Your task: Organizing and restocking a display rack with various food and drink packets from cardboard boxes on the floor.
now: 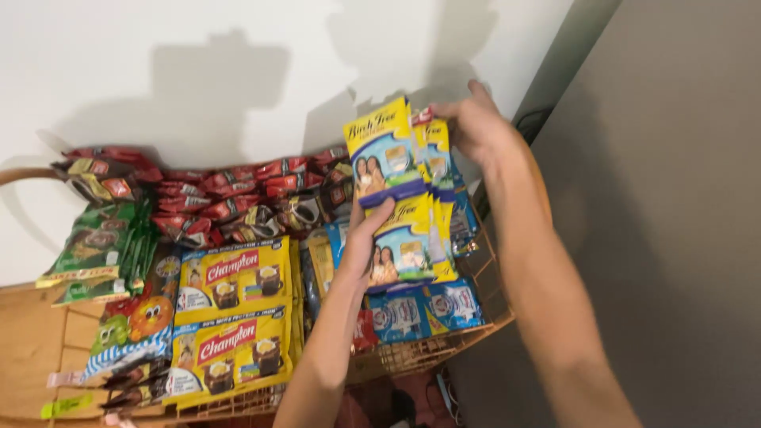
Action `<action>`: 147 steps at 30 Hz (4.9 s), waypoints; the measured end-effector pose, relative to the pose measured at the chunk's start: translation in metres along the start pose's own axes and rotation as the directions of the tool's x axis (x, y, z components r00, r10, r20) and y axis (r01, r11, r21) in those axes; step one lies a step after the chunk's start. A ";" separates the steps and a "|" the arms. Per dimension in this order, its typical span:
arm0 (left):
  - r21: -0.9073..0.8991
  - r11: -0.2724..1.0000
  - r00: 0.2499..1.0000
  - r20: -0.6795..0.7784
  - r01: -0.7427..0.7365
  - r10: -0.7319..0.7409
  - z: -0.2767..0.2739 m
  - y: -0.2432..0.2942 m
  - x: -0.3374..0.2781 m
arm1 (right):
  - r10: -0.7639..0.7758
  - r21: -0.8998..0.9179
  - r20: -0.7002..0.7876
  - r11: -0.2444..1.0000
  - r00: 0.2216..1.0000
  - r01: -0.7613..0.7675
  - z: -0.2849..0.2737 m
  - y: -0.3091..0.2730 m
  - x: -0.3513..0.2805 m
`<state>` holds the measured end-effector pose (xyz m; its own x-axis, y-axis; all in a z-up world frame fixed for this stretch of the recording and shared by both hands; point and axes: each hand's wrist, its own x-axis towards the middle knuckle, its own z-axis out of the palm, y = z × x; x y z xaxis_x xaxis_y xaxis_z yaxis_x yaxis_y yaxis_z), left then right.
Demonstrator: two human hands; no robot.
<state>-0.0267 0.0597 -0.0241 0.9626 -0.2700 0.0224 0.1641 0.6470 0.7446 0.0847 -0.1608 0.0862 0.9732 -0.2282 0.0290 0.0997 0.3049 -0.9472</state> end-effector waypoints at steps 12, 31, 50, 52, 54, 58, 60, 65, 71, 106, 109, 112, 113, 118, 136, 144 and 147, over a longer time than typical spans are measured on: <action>0.102 0.968 0.957 0.205 -0.228 0.204 0.043 -0.007 0.004 | -0.162 -0.385 -0.033 0.913 0.986 0.137 -0.012 -0.009 0.053; 0.830 0.527 0.946 0.000 -0.180 0.324 0.061 -0.073 0.093 | -0.021 -0.876 0.284 -0.412 0.959 0.250 -0.015 -0.030 0.078; 0.807 0.493 0.893 0.094 -0.327 0.439 0.053 -0.102 0.141 | -0.351 -0.850 0.510 -0.064 0.785 0.523 0.017 -0.064 -0.107; 0.779 0.555 0.921 0.069 -0.291 0.384 0.047 -0.104 0.139 | -0.387 -0.828 0.510 0.023 0.768 0.561 0.015 -0.050 -0.152; 0.759 0.532 0.891 0.139 -0.376 0.433 0.039 -0.112 0.139 | -0.424 -0.881 0.375 0.115 0.824 0.460 0.009 -0.026 -0.190; 0.778 0.537 0.910 0.104 -0.326 0.401 0.049 -0.099 0.130 | -0.529 -0.904 0.284 0.130 0.800 0.407 -0.021 0.047 -0.205; 0.755 0.599 0.930 0.036 -0.265 0.366 0.054 -0.087 0.124 | -0.569 -0.910 0.266 0.117 0.778 0.397 -0.030 0.075 -0.207; 0.770 0.558 0.903 0.053 -0.310 0.427 0.042 -0.098 0.134 | -0.591 -0.968 0.135 0.092 0.795 0.233 -0.043 0.099 -0.203; 0.745 0.599 0.915 0.038 -0.293 0.401 0.054 -0.081 0.129 | -0.573 -0.952 0.147 0.139 0.806 0.272 -0.045 0.104 -0.198; 0.862 -0.432 0.831 0.431 -0.264 0.352 0.102 -0.059 0.153 | -0.513 -0.927 0.265 0.098 0.816 0.363 -0.033 0.102 -0.166; 0.843 -0.485 0.842 0.425 -0.234 0.332 0.102 -0.058 0.153 | -0.487 -0.938 0.229 0.122 0.843 0.325 -0.033 0.101 -0.165; 0.843 -0.468 0.848 0.435 -0.265 0.303 0.104 -0.058 0.153 | -0.471 -0.933 0.221 0.153 0.854 0.325 -0.036 0.098 -0.165; 0.845 -0.467 0.848 0.432 -0.261 0.307 0.103 -0.058 0.152 | -0.460 -0.927 0.235 0.159 0.857 0.339 -0.036 0.097 -0.166; 0.844 -0.452 0.834 0.454 -0.290 0.312 0.101 -0.062 0.155 | -0.423 -0.929 0.234 0.168 0.875 0.330 -0.042 0.099 -0.169; 0.924 -0.212 0.811 0.380 -0.318 0.444 0.111 -0.046 0.154 | -0.533 -0.891 0.244 0.206 0.810 0.404 -0.066 0.113 -0.190; 0.900 -0.187 0.772 0.435 -0.394 0.463 0.083 0.000 0.097 | -0.562 -0.887 0.226 0.219 0.795 0.407 -0.059 0.113 -0.198; 0.902 -0.136 0.767 0.422 -0.410 0.484 0.065 0.015 0.064 | -0.587 -0.897 0.205 0.208 0.783 0.390 -0.056 0.120 -0.204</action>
<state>0.0233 0.0057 0.0325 0.7264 -0.1951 0.6590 -0.6118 -0.6204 0.4907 -0.1138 -0.1293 -0.0517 0.7461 -0.1685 0.6442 0.2148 -0.8548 -0.4724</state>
